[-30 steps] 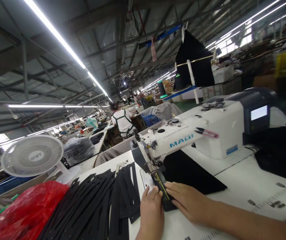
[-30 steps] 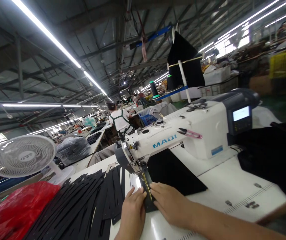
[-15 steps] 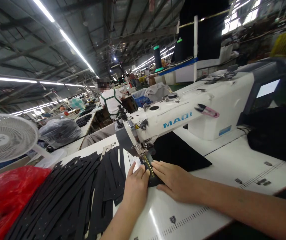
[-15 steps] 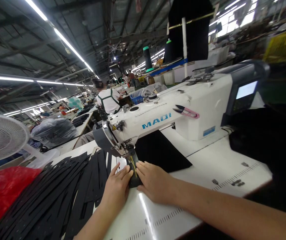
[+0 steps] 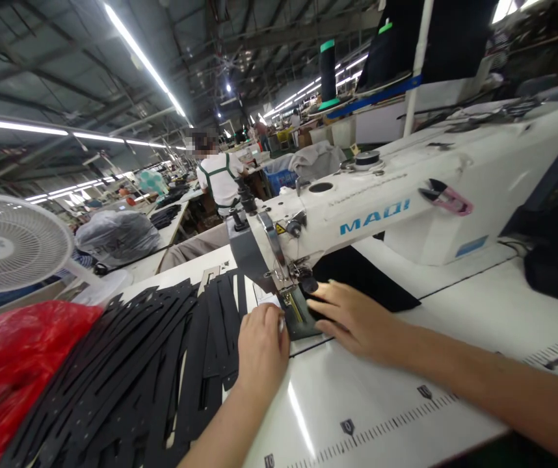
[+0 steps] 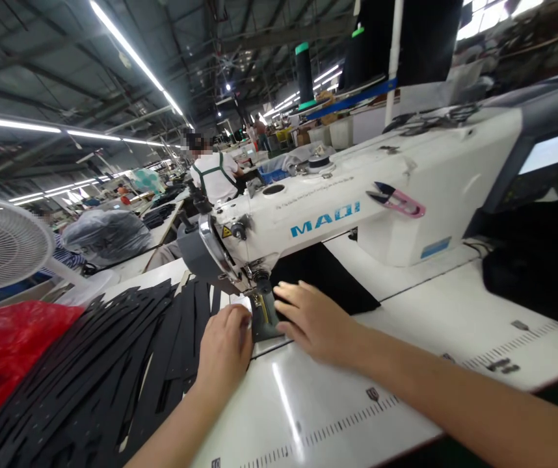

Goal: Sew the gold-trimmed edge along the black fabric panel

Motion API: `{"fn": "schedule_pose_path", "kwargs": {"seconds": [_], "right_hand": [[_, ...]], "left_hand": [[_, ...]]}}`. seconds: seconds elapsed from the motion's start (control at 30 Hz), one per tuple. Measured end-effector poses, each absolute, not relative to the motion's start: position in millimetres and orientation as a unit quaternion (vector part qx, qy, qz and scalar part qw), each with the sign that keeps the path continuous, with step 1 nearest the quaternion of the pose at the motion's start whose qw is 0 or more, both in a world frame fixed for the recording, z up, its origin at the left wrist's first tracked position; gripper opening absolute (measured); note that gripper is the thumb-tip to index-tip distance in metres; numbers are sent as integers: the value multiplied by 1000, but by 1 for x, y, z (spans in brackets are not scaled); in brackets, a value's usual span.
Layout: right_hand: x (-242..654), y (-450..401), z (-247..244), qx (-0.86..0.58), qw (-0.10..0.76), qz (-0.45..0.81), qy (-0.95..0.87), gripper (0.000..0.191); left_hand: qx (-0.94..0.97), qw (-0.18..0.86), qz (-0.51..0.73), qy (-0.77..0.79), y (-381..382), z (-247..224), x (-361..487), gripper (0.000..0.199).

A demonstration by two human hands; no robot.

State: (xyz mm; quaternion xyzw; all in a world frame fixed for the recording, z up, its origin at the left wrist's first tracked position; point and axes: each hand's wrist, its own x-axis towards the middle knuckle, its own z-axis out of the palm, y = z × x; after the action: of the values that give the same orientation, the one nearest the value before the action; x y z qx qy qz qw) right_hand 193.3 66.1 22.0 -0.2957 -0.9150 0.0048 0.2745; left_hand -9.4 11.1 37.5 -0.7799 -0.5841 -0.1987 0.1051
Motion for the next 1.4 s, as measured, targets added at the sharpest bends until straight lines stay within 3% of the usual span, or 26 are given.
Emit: {"fn": "schedule_pose_path", "kwargs": {"seconds": [0.1,0.2,0.27,0.4,0.63,0.8,0.93,1.2,1.4], "right_hand": [[230,84,28,-463,265,-77,-842,36],[263,95,34,-632,131,-55,-762,40],[273,94,38,-655,86,2,-751,31],[264,86,50,-620,135,36,-772,19],[259,96,65,-627,227,180,-723,14],[257,94,76,-612,219,373,-662,22],[243,93,91,-584,241,441,-638,24],[247,105,81,-607,245,378,-655,32],[264,99,38,-612,193,167,-748,25]], "left_hand": [[-734,74,-186,-648,-1,43,-6,9],[-754,26,-242,-610,-10,42,-4,5],[-787,15,-264,-558,-14,40,-3,15],[-819,25,-222,-529,-15,39,-2,26],[-836,84,-200,-503,-13,41,-1,19],[-829,29,-259,-494,-9,35,-12,27],[-821,-8,-302,-485,-1,28,-23,38],[-842,0,-222,-492,-10,41,-13,41],[-853,80,-123,-501,-16,48,-8,32]]}}
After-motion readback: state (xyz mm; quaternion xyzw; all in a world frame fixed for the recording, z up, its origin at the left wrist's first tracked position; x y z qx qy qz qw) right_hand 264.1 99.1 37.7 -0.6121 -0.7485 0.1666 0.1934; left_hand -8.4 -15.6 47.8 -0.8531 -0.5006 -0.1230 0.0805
